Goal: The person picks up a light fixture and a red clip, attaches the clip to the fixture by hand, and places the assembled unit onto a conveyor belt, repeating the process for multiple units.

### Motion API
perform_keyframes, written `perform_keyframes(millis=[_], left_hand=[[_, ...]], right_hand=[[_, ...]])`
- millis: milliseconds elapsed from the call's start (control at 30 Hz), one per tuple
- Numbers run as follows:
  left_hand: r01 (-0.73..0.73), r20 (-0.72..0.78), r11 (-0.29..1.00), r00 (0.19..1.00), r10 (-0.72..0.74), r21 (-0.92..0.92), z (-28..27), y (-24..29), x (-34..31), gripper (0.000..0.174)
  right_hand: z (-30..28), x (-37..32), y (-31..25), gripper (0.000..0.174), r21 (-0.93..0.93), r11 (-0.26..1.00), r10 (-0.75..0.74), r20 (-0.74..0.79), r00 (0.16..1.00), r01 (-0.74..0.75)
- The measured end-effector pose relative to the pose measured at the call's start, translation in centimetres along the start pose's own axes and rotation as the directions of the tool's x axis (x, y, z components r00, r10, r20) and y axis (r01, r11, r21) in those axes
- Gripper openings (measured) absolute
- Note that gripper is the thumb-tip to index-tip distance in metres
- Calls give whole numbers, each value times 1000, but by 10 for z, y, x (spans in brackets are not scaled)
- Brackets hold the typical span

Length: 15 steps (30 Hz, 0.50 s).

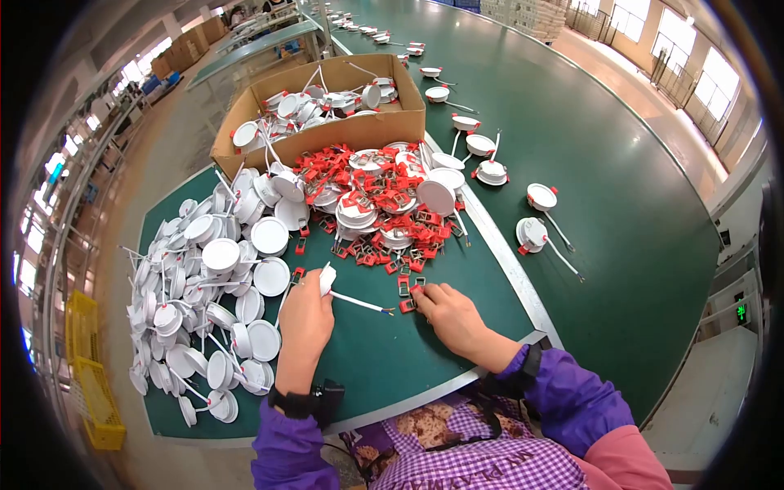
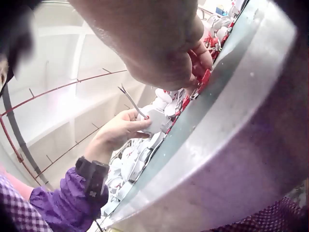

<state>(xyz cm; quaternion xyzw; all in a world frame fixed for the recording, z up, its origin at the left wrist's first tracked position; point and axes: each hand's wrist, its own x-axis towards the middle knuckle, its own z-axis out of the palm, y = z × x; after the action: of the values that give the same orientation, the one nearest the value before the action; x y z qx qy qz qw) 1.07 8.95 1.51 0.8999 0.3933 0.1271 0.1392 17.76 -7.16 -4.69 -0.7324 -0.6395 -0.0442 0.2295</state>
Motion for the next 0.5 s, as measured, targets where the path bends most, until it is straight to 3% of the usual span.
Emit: perform_keyframes(millis=[67, 100, 133, 167, 200, 267, 333, 400, 500], left_hand=[[125, 31, 954, 992, -121, -272, -14, 6, -13, 34], [134, 30, 954, 991, -131, -269, -11, 0, -21, 34], [106, 15, 772, 992, -124, -627, -3, -7, -31, 34], [54, -5, 466, 992, -124, -883, 2, -12, -40, 34], [55, -7, 464, 992, -129, -884, 0, -8, -47, 34], [205, 178, 150, 969, -172, -967, -5, 10, -63, 30], [265, 249, 75, 952, -176, -961, 2, 14, -74, 35], [336, 343, -73, 926, -155, -939, 8, 24, -82, 35], [339, 351, -97, 924, -153, -936, 21, 35, -90, 35]], right_hand=[[-2, 1, 1, 25, 37, 999, -30, -10, 999, 31], [-4, 2, 4, 22, 126, 992, -25, 13, 1000, 23], [-6, 2, 9, 19, 210, 978, -18, 37, 999, 10], [-8, 3, 11, 13, 235, 972, -8, 25, 1000, 2], [-10, 3, 11, 13, 235, 972, -12, 27, 1000, 6], [-16, 4, 8, 11, 400, 903, 178, -18, 984, -157], [-29, 7, 1, 11, 461, 863, 241, -17, 970, -206], [-47, 9, -10, 13, 696, 492, 460, 303, 835, -523], [-55, 3, -19, 14, 761, 421, 434, 309, 846, -494]])
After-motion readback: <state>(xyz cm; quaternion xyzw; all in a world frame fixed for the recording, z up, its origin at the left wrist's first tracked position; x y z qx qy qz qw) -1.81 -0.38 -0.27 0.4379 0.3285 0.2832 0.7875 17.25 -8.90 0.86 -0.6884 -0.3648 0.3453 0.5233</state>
